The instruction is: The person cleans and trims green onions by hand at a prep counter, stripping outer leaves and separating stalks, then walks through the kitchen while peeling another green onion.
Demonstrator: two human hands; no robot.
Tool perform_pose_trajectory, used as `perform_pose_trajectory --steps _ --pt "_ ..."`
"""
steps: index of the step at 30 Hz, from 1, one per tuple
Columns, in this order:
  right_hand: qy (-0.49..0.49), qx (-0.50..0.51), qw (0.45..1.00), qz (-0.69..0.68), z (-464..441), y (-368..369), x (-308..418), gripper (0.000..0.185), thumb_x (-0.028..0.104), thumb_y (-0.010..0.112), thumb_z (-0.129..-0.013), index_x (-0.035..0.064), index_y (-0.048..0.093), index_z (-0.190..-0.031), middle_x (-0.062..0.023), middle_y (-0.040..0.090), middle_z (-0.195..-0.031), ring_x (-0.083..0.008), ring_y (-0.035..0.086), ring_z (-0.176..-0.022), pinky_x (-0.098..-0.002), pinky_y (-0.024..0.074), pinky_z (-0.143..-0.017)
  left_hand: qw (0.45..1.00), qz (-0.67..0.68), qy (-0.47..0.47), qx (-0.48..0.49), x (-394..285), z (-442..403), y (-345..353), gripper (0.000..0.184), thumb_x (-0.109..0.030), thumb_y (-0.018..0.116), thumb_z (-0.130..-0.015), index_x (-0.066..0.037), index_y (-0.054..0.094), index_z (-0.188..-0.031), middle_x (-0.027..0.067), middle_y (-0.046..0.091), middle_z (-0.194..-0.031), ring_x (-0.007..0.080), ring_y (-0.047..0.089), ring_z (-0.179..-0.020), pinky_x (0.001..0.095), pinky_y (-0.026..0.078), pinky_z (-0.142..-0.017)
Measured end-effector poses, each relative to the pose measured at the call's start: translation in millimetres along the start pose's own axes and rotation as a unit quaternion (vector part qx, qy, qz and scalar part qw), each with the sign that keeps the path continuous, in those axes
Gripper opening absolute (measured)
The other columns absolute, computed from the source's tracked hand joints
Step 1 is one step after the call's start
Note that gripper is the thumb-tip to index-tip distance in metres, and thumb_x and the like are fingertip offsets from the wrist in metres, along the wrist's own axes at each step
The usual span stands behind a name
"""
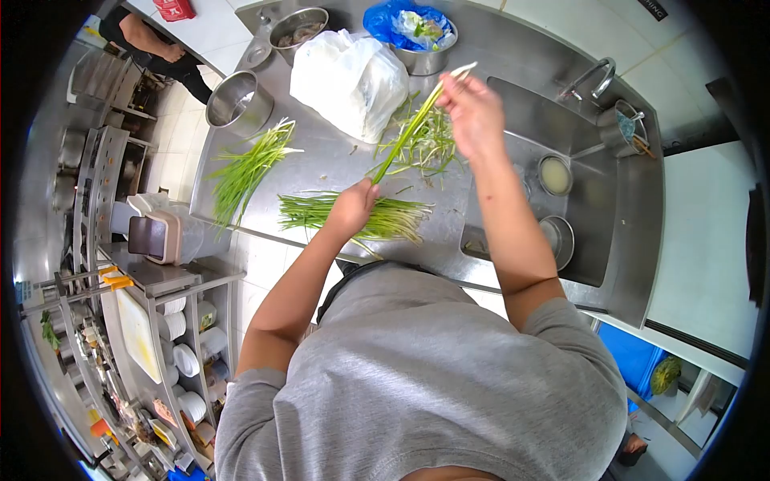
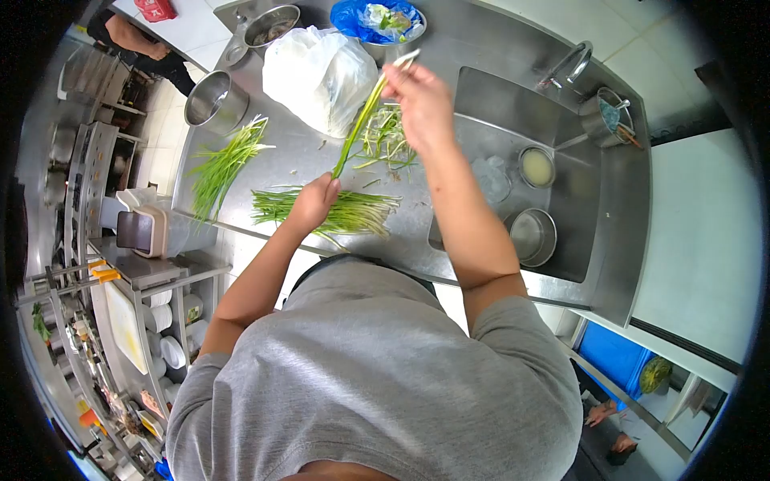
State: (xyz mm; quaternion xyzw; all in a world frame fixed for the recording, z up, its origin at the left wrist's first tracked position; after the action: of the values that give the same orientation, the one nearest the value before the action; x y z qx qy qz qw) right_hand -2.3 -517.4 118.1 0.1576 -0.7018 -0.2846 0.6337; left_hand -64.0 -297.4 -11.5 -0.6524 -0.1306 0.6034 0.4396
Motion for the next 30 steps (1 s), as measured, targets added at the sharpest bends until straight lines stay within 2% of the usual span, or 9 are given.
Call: perform_pose_trajectory --steps 5,6,9,11,12,15,23,27,30 --pt "-0.084 0.08 0.992 0.047 -21.9 28.7 82.4 0.013 0.009 0.063 -0.082 -0.0022 0.062 -0.089 -0.004 0.061 -0.078 -0.0098 0.053 -0.066 -0.0231 0.0445 -0.064 0.996 -0.078 0.032 0.03 32.2 9.3 5.2 0.017 -0.017 0.053 -0.086 -0.002 0.053 -0.094 0.0195 0.059 -0.086 0.0369 0.057 -0.083 0.0436 0.045 -0.074" --pt "-0.069 0.107 0.989 0.078 -26.9 30.7 90.0 0.015 0.008 0.061 -0.083 -0.0038 0.061 -0.093 -0.0046 0.06 -0.08 -0.01 0.053 -0.067 -0.0238 0.0448 -0.066 0.986 -0.156 -0.011 0.054 30.9 12.2 -3.0 0.032 -0.017 0.054 -0.082 -0.009 0.054 -0.113 0.0162 0.057 -0.111 0.0335 0.052 -0.105 0.0464 0.041 -0.088" --pt "-0.042 0.159 0.968 0.188 -25.5 50.1 96.2 0.017 0.008 0.061 -0.083 -0.004 0.063 -0.095 -0.0034 0.06 -0.079 -0.0091 0.052 -0.066 -0.023 0.0438 -0.066 0.947 -0.317 -0.04 0.017 -2.6 2.7 -46.2 0.046 -0.017 0.056 -0.081 -0.014 0.047 -0.127 0.0151 0.047 -0.129 0.0314 0.042 -0.121 0.0485 0.033 -0.099" --pt "-0.023 0.173 0.951 0.256 -23.7 62.0 89.6 0.016 0.009 0.063 -0.082 -0.0028 0.064 -0.092 -0.0028 0.06 -0.076 -0.0085 0.052 -0.064 -0.022 0.0433 -0.065 0.984 -0.133 -0.017 0.115 -33.7 -12.7 -71.9 0.053 -0.022 0.059 -0.082 -0.012 0.043 -0.132 0.0161 0.047 -0.13 0.0293 0.042 -0.123 0.0423 0.032 -0.101" --pt "-0.031 0.172 0.95 0.259 -24.0 65.6 84.7 0.013 0.013 0.07 -0.076 0.0013 0.065 -0.078 -0.0017 0.061 -0.068 -0.0071 0.053 -0.059 -0.0204 0.0444 -0.058 0.995 -0.006 0.007 0.099 -60.5 -21.5 -87.8 0.053 -0.025 0.06 -0.083 -0.008 0.044 -0.13 0.0161 0.05 -0.126 0.0265 0.046 -0.119 0.0388 0.035 -0.099" --pt "-0.016 0.18 0.935 0.304 -15.5 75.8 64.6 0.014 0.011 0.068 -0.078 -0.0015 0.065 -0.084 -0.0027 0.061 -0.073 -0.0074 0.053 -0.061 -0.0208 0.0435 -0.06 0.935 0.341 0.096 -0.036 -131.7 -42.4 -118.5 0.044 -0.027 0.063 -0.084 0.001 0.055 -0.116 0.0134 0.063 -0.105 0.0165 0.059 -0.096 0.0274 0.045 -0.085" --pt "-0.17 0.101 0.926 0.32 -7.7 49.8 14.6 0.026 0.02 0.07 -0.078 -0.0026 0.064 -0.09 -0.0038 0.064 -0.072 -0.0092 0.057 -0.063 -0.0249 0.0479 -0.063 0.868 0.463 0.078 -0.162 -139.4 -66.0 -128.1 0.019 -0.013 0.061 -0.086 0.005 0.062 -0.088 0.0108 0.067 -0.081 0.0122 0.062 -0.072 0.0238 0.05 -0.066" --pt "0.072 0.166 0.913 0.365 13.4 26.5 -18.8 0.015 0.013 0.066 -0.081 -0.0004 0.065 -0.088 -0.0022 0.063 -0.076 -0.0068 0.054 -0.067 -0.0221 0.0449 -0.065 0.84 0.499 0.06 -0.204 -124.3 -61.1 -136.1 0.024 -0.016 0.059 -0.087 0.006 0.059 -0.097 0.0155 0.066 -0.09 0.0189 0.064 -0.08 0.0305 0.053 -0.074" --pt "0.082 0.15 0.932 0.32 17.2 12.1 -20.6 0.016 0.014 0.067 -0.08 -0.0009 0.065 -0.086 -0.0026 0.064 -0.073 -0.0072 0.055 -0.064 -0.0215 0.0447 -0.06 0.835 0.5 0.036 -0.225 -108.4 -51.8 -141.2 0.028 -0.019 0.06 -0.087 0.006 0.057 -0.1 0.0163 0.066 -0.091 0.0199 0.064 -0.081 0.0317 0.053 -0.074"
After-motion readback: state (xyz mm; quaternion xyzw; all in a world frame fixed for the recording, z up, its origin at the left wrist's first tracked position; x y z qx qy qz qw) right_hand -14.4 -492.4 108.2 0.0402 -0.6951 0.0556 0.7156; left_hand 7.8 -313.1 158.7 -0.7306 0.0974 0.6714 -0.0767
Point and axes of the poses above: each hand's wrist, its own z-axis away from the middle knuckle, its own y-axis out of the palm, x = y × z, the point moved 6 cm from there along -z, towards the middle knuckle
